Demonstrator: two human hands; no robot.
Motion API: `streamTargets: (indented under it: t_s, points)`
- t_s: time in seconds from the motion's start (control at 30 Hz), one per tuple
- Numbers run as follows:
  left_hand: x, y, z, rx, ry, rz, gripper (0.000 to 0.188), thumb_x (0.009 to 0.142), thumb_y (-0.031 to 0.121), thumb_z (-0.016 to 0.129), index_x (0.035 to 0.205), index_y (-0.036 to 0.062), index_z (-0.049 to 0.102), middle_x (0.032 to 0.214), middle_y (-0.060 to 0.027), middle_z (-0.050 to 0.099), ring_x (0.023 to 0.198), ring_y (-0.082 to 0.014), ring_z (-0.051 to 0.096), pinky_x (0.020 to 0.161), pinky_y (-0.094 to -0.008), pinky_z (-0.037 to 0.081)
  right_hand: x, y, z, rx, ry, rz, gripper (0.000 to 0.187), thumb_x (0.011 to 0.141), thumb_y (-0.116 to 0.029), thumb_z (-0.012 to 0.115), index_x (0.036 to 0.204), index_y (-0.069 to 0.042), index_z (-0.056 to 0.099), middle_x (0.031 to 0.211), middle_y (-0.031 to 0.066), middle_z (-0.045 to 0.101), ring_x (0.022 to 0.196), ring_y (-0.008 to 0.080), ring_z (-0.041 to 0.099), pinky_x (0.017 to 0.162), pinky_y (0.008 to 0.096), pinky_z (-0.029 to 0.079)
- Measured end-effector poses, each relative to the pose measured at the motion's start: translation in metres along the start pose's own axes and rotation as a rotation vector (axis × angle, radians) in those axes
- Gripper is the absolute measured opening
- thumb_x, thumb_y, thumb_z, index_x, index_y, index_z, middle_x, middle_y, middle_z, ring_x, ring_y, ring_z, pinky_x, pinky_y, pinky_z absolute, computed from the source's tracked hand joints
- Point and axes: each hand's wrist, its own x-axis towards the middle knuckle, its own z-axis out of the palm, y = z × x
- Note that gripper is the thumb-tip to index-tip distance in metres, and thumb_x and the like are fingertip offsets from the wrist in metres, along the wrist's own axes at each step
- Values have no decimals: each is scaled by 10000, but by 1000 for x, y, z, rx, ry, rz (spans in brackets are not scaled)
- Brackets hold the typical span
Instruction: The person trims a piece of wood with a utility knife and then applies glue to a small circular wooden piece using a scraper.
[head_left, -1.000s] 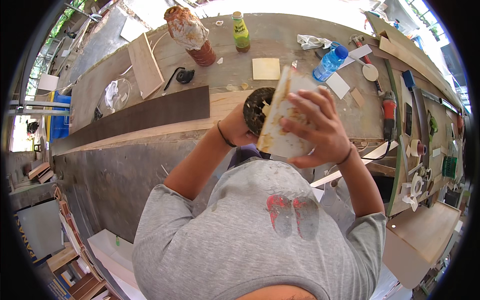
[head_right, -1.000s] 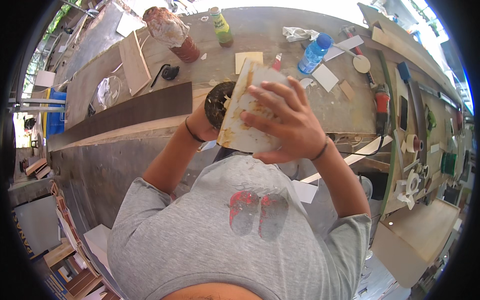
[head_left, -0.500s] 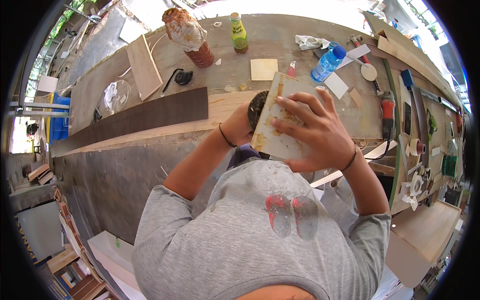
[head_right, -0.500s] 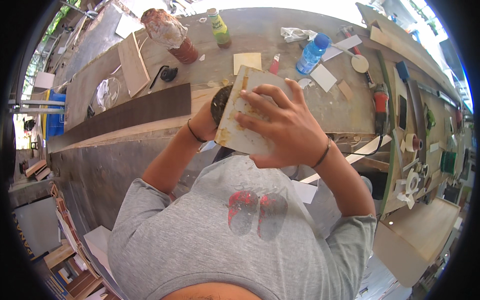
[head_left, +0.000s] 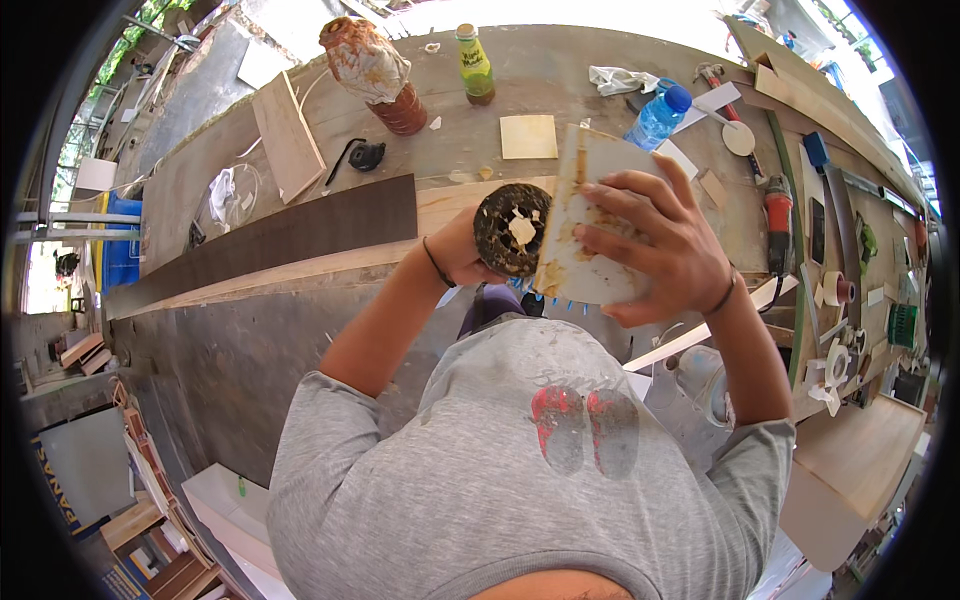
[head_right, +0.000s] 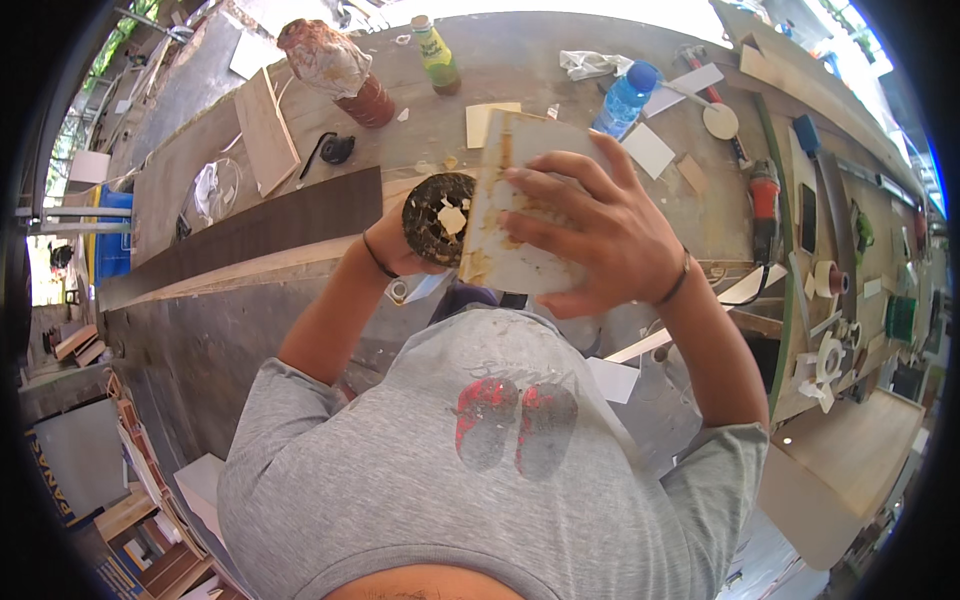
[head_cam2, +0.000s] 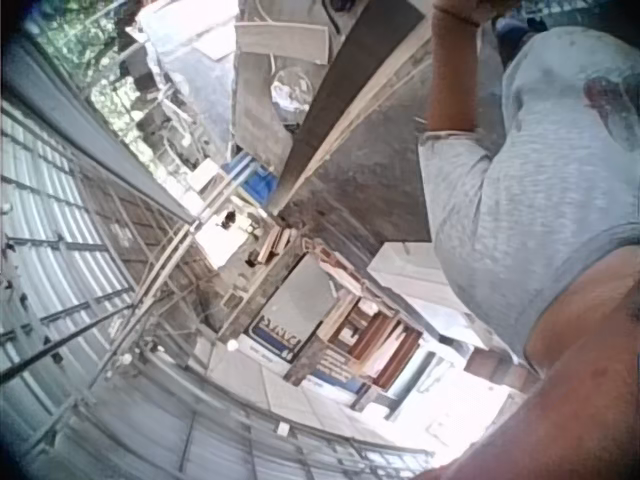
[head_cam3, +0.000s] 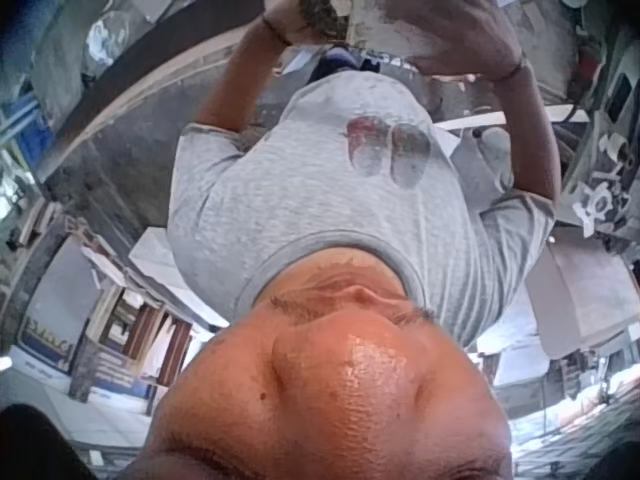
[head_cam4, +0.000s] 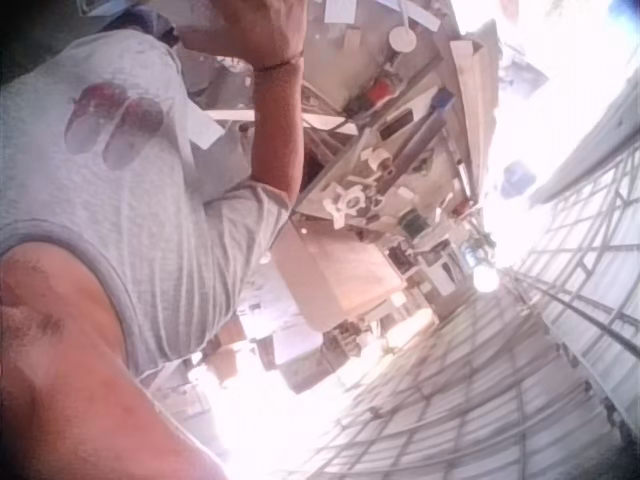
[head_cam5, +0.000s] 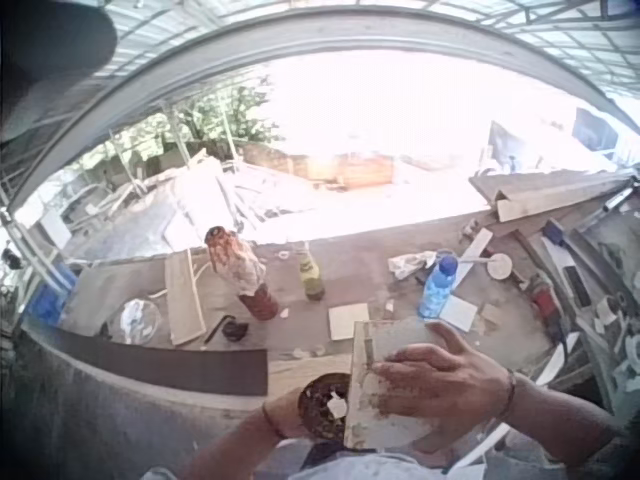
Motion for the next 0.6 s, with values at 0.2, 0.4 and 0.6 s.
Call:
streamTargets:
  t_s: [0.2, 0.4, 0.6]
  points:
    - [2, -7, 10, -215, 17, -326, 304, 911, 228, 502, 1147, 38, 535, 926, -77, 657, 625, -109, 638, 330, -209, 430, -9, 12, 8, 26, -91, -61, 621, 452, -405, 736, 1039, -220, 657, 1279, 41, 502, 1167, 239, 450, 1023, 576, 219]
    - [2, -10, 10, -194, 54, -382, 292, 920, 244, 481, 1122, 45, 548, 887, -78, 654, 603, -117, 635, 304, -209, 408, 1, -1, -12, -13, -167, -59, 593, 479, -408, 727, 1028, -199, 651, 1251, 62, 519, 1135, 254, 472, 1024, 578, 215]
    - [11, -1, 16, -193, -30, -312, 357, 907, 252, 507, 1208, 60, 493, 1020, -94, 610, 814, -158, 626, 560, -270, 509, 11, -21, 0, -29, -203, -18, 544, 523, -405, 716, 1016, -183, 655, 1235, 54, 517, 1149, 224, 444, 1012, 590, 222]
